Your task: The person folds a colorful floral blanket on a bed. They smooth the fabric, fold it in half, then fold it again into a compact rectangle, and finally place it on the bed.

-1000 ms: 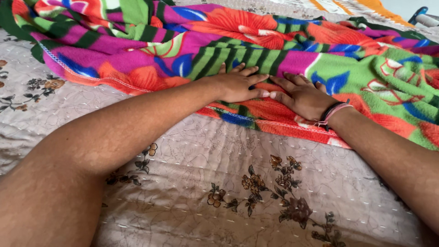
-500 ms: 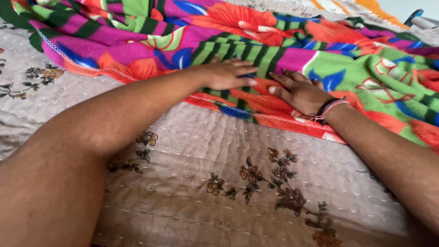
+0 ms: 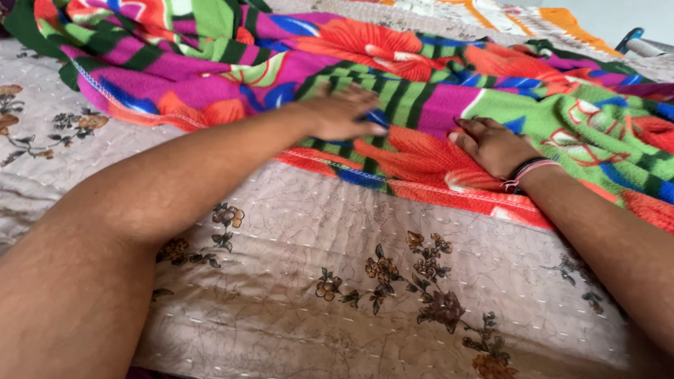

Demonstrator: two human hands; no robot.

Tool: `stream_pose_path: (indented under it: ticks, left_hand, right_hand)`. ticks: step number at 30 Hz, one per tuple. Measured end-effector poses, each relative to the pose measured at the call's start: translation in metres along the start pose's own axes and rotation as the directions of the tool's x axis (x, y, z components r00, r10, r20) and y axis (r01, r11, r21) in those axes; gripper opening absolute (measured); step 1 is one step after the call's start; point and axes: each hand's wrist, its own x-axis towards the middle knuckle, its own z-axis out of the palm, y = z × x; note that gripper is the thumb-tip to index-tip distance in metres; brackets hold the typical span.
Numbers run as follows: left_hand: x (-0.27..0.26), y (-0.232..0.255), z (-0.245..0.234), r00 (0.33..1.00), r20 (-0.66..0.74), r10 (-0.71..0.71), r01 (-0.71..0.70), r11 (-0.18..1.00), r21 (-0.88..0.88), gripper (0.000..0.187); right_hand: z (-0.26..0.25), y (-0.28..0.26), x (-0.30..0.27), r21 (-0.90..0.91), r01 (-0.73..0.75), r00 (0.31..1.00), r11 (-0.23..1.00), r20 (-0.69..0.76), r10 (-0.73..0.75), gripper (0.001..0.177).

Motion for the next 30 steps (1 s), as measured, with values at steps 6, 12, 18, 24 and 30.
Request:
stream_pose_path:
  ticks: [6,12,18,24,30]
  left_hand:
    - [-0.005,0.097,0.023,0.905,-0.049,0.422,-0.425,0.904,-0.053,0.088]
    - [-0.016,0.129,0.036,0.791,-0.078,0.607,-0.611,0.79,-0.055,0.092]
    - [-0.035,0.153,0.046,0.644,-0.144,0.752,-0.762,0.647,-0.026,0.094]
    - [-0.021,0.148,0.044,0.478,-0.233,0.847,-0.867,0.411,-0.282,0.089]
    - [0.012,0.042,0.012,0.881,-0.286,0.376,-0.448,0.856,-0.258,0.065]
  right_hand:
    - [-0.001,0.0,0.004,-0.02,0.089,0.995,0.996,-0.05,-0.09,0.065]
    - [-0.002,-0.003,-0.001,-0.017,0.088,0.995,0.996,-0.05,-0.089,0.064]
    - [-0.004,-0.005,-0.002,-0.005,0.151,0.984,0.989,-0.092,-0.151,0.064]
    - [-0.011,-0.012,-0.006,0.009,0.112,0.992,0.994,-0.063,-0.111,0.064]
    - [-0.033,-0.055,-0.022,-0.201,0.076,0.978,0.977,-0.175,-0.112,0.061]
